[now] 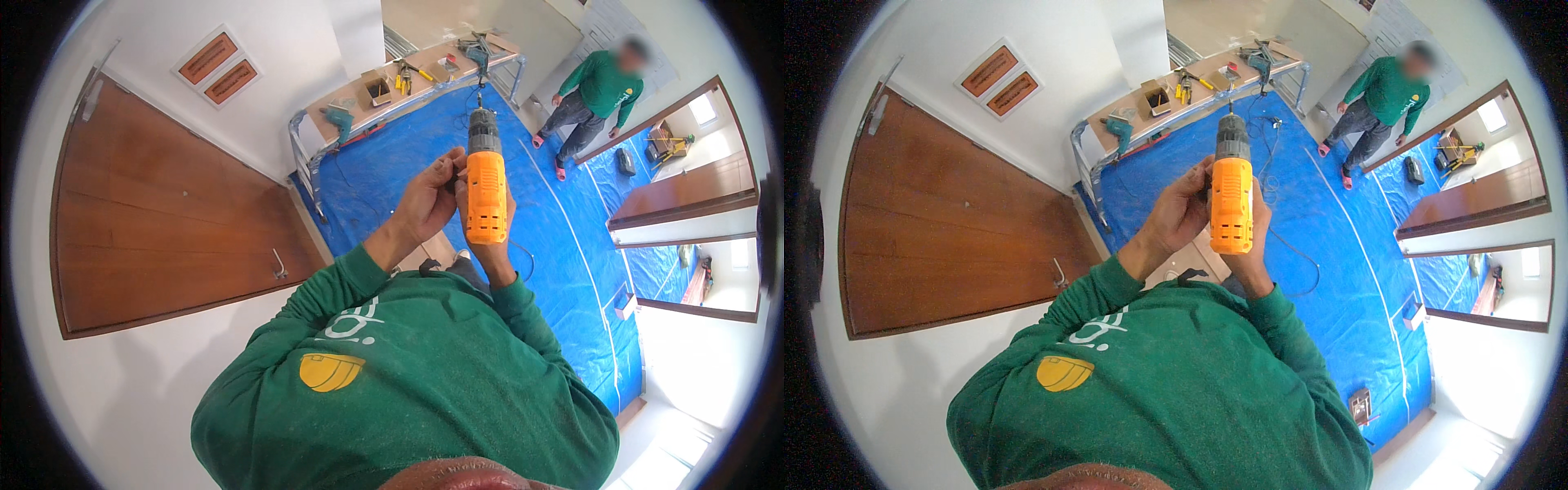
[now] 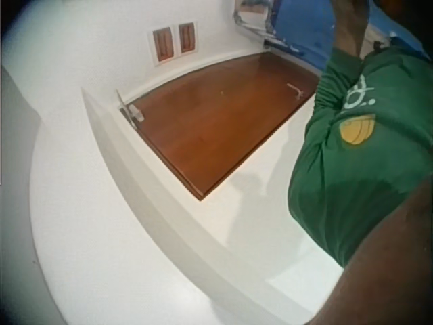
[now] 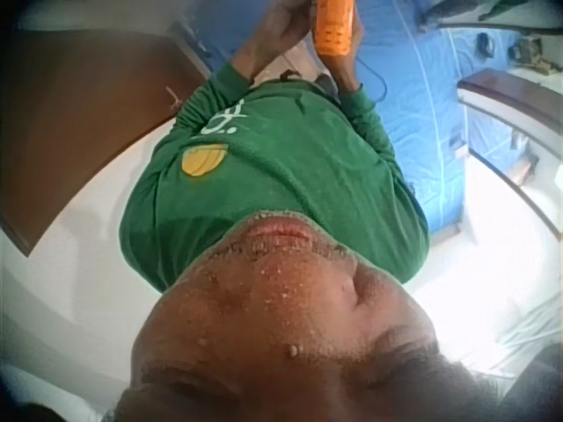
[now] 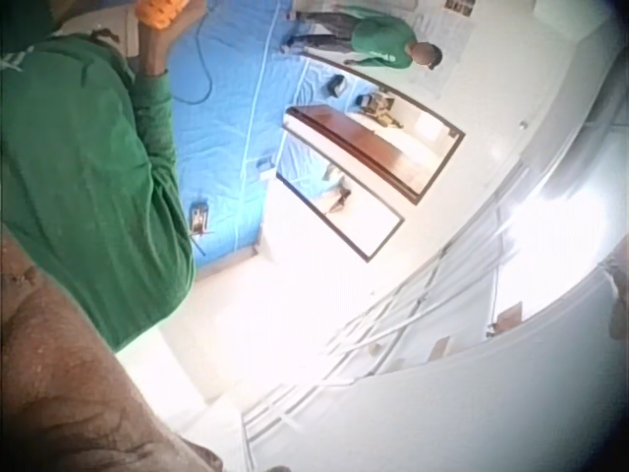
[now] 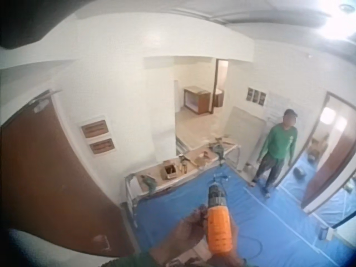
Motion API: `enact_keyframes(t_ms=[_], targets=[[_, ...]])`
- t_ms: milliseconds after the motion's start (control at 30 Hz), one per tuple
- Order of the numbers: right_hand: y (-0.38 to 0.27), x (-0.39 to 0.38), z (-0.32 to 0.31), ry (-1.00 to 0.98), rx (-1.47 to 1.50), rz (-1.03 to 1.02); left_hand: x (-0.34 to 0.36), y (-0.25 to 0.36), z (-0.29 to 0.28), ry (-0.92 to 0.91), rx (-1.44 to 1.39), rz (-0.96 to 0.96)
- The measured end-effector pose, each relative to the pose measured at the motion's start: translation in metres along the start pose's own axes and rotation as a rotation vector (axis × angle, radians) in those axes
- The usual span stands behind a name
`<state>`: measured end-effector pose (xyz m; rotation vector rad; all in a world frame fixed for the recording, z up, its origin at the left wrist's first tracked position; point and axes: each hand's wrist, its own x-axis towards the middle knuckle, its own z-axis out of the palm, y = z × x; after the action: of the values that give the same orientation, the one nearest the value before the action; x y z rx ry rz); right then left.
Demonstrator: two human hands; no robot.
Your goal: The person uses a cordless drill to drive screws into ceiling panels, securing them to the metal framework. They repeatedly position screws and operate the drill overhead while standing on a wooden plank. Another person is visible in the background moving around the room.
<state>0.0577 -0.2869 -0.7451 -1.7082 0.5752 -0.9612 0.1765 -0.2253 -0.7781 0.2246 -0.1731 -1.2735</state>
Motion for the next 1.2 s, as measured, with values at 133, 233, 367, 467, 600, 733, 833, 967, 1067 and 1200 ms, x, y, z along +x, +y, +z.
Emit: enact_keyframes(t_ms=[133, 233, 367, 467, 600, 733, 833, 967, 1067, 1200], targets=[[0.006, -0.003, 0.003, -0.033, -0.004, 0.013, -0.007, 0.004, 0.001, -0.028, 0.016, -0.013], [0.007, -0.001, 0.002, -0.073, 0.016, 0.035, -0.007, -0.006, -0.014, 0.108, -0.060, 0.059], [0.031, 0.003, -0.003, -0.148, -0.048, 0.128, 0.000, -0.004, -0.026, 0.173, -0.187, 0.061], [0.046, 0.008, -0.010, -0.174, -0.059, 0.066, 0.007, -0.007, -0.027, 0.246, -0.021, 0.038], [0.108, 0.026, -0.031, -0.185, 0.048, 0.112, 0.030, -0.023, -0.059, 0.117, 0.371, -0.037], [0.073, 0.060, -0.042, -0.058, -0.163, -0.167, 0.058, -0.020, -0.028, 0.262, 0.592, 0.014], [0.029, 0.086, -0.054, -0.049, 0.055, -0.024, 0.095, -0.002, -0.012, 0.233, 0.522, 0.001], [0.029, 0.115, -0.081, -0.247, 0.020, -0.014, 0.115, 0.023, -0.001, 0.268, 0.393, 0.051], [0.027, 0.119, -0.083, -0.256, -0.002, -0.206, 0.115, 0.058, -0.014, 0.213, 0.467, -0.011], [0.026, 0.091, -0.068, -0.358, -0.159, -0.096, 0.103, 0.066, -0.036, 0.340, 0.508, -0.107]])
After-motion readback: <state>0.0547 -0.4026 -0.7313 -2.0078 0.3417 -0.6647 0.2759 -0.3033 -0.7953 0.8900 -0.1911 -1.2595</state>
